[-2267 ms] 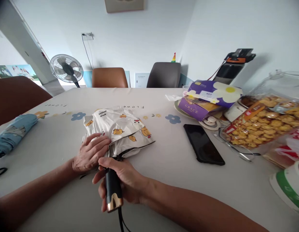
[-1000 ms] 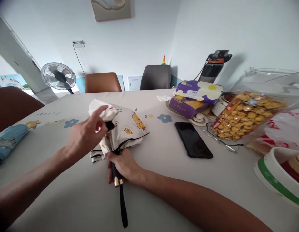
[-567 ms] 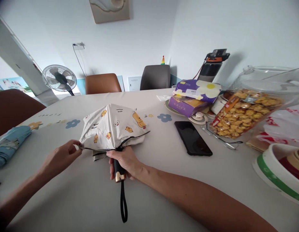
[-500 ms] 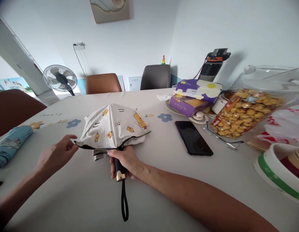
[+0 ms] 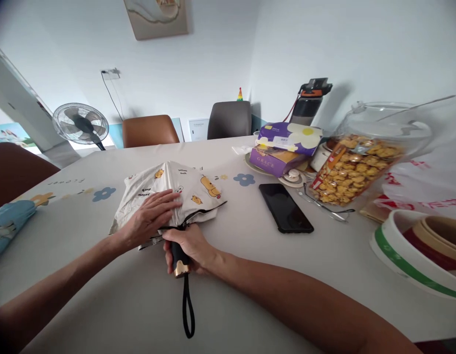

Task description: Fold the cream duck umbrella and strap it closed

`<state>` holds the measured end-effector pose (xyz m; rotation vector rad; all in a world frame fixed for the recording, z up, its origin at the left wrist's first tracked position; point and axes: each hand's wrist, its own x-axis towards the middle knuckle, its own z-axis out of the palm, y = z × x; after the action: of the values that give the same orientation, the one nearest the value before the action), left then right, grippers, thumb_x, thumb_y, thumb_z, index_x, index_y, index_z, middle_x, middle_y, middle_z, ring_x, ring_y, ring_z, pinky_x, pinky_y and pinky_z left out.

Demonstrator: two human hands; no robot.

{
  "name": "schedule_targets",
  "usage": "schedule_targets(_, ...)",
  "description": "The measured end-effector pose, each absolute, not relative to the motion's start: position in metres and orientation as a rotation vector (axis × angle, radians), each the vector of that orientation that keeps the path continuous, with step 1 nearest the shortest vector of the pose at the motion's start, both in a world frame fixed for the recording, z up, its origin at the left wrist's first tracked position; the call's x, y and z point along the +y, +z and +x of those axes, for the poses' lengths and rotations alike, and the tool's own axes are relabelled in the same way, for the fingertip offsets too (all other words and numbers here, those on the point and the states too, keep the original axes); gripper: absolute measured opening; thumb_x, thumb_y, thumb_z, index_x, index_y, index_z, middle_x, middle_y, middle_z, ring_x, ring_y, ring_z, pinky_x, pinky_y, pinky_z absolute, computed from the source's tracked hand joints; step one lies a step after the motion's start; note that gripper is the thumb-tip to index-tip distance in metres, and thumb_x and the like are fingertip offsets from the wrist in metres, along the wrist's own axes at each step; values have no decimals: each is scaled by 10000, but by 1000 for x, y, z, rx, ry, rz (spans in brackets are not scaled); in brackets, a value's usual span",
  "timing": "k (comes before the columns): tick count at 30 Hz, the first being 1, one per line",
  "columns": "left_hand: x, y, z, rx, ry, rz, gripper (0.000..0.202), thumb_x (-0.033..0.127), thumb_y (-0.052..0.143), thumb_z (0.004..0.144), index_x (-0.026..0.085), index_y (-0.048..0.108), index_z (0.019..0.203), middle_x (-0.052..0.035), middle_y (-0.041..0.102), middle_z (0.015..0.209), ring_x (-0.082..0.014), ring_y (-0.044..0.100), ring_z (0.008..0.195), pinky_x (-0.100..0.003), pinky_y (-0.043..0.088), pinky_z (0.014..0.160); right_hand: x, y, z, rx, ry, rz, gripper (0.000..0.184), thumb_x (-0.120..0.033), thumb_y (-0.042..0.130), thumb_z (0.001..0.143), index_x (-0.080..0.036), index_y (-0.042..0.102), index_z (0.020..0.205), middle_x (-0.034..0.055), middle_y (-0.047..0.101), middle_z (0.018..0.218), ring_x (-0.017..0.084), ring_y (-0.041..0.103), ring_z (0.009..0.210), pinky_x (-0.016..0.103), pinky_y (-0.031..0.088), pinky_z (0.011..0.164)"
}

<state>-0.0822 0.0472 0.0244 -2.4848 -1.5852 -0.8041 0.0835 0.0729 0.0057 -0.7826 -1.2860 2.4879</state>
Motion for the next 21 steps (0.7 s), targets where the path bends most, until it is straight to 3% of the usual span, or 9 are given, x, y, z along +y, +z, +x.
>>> schedule_targets(3,52,9,-82,-1651,-974,-2462,271,278,426,915,204,562,1138,-72,522,1319,-210,374,1300,-458,288,1081,73,6,83,-1253,2501,-796,277,-338,530,785,-134,523,598,10,541,398,126,514,307,197,384,296)
schedule_targets(7,49,-1,-84,-1642,-1147,-2420,244,270,450,902,206,578,1099,-87,535,1298,-211,391,1286,-439,348,1050,72,8,81,-1192,2491,-858,417,-479,442,853,-147,494,607,0,521,385,125,501,281,200,381,276)
schedule_targets(14,41,20,-88,-1600,-1176,-2370,278,156,420,889,211,559,1123,-70,599,1189,-187,499,1166,-395,407,977,73,7,79,-1241,2554,-903,396,-393,400,889,-133,514,614,24,533,392,143,510,283,214,387,270)
schedule_targets(18,49,47,-65,-1537,-1020,-2363,228,182,453,878,199,573,1071,-55,639,1084,-184,540,1072,-370,411,927,70,7,77,-1209,2495,-960,356,-365,445,871,-140,487,599,10,513,381,127,498,283,221,428,303)
schedule_targets(21,67,61,-38,-1622,-690,-2439,219,289,519,843,188,599,1021,-50,651,976,-201,557,973,-377,401,902,69,5,75,-1219,2455,-967,314,-311,426,866,-146,483,605,5,502,373,142,496,277,236,417,280)
